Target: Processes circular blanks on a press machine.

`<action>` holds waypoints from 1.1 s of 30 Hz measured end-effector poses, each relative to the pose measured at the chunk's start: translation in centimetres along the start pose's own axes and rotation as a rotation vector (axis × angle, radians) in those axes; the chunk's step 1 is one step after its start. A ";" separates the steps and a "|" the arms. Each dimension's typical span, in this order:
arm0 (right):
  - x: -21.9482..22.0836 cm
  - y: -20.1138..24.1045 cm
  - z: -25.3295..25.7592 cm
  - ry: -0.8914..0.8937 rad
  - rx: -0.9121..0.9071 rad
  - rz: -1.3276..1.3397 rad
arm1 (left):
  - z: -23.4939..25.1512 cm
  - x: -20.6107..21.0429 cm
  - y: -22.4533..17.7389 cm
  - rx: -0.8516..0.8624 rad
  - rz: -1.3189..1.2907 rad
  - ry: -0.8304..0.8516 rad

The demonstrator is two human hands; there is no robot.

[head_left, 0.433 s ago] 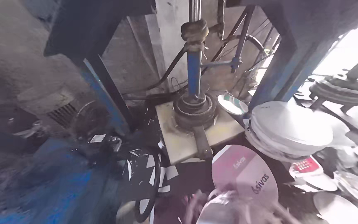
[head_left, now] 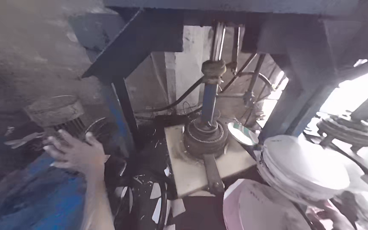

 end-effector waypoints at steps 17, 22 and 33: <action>7.6 29.2 9.9 0.027 -0.688 -0.556 | -0.4 4.2 -1.9 0.158 0.090 0.269; 3.1 29.5 6.8 -0.265 -1.007 -0.195 | -0.3 3.6 -1.9 0.169 0.042 0.262; 9.4 24.8 -4.6 0.092 -1.166 0.036 | -17.1 -9.6 -1.5 0.317 -0.488 -0.134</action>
Point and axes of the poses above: each hand's wrist, its own z-axis towards the middle knuckle, its own x-axis out of the palm, y = z × x, the point moved 6 cm from there along z, towards the middle knuckle, and after that the axes turned 2 degrees about y, right-handed, at the moved point
